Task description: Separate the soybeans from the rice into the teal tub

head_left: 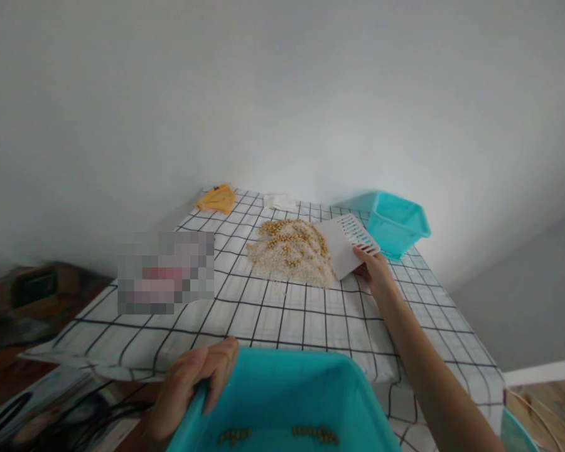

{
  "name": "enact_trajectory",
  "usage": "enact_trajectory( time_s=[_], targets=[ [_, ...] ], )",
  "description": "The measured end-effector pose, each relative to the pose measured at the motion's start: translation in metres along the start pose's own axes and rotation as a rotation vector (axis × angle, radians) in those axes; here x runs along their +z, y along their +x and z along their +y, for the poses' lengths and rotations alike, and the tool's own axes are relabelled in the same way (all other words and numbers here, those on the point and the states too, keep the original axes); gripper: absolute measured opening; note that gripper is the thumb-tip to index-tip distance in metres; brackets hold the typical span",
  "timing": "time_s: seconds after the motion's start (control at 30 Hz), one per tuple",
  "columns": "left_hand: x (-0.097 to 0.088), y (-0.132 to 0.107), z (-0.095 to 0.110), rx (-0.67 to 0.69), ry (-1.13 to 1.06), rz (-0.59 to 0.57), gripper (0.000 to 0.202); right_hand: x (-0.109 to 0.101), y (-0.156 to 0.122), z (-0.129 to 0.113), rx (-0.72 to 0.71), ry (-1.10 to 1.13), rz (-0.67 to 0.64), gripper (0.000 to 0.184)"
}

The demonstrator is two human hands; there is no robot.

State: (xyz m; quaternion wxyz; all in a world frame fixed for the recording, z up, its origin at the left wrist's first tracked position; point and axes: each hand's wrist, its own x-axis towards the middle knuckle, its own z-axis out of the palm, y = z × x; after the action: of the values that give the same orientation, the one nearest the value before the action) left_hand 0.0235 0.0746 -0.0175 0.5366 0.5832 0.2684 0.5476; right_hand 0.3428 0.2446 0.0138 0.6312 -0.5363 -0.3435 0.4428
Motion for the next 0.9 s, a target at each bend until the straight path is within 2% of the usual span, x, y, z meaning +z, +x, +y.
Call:
enact_trajectory(
  time_s=[0.23,0.37,0.57,0.77,0.9],
  targets=[
    [0.004,0.0,0.003,0.0,-0.016,0.015,0.064,-0.001,0.001,0.001,0.002,0.001,0.007,0.03],
    [0.005,0.0,0.003,0.014,-0.026,0.029,0.063,0.002,-0.003,0.001,-0.021,0.006,-0.041,0.028],
    [0.004,0.001,0.001,0.022,-0.03,0.012,0.063,0.008,-0.011,-0.005,-0.079,0.017,-0.125,0.036],
    [0.003,0.0,0.002,-0.006,-0.045,0.036,0.065,0.016,-0.016,-0.01,-0.122,-0.065,-0.173,0.037],
    [-0.001,-0.001,0.002,-0.029,-0.022,-0.014,0.067,0.018,-0.017,-0.011,-0.196,-0.141,-0.211,0.036]
  ],
)
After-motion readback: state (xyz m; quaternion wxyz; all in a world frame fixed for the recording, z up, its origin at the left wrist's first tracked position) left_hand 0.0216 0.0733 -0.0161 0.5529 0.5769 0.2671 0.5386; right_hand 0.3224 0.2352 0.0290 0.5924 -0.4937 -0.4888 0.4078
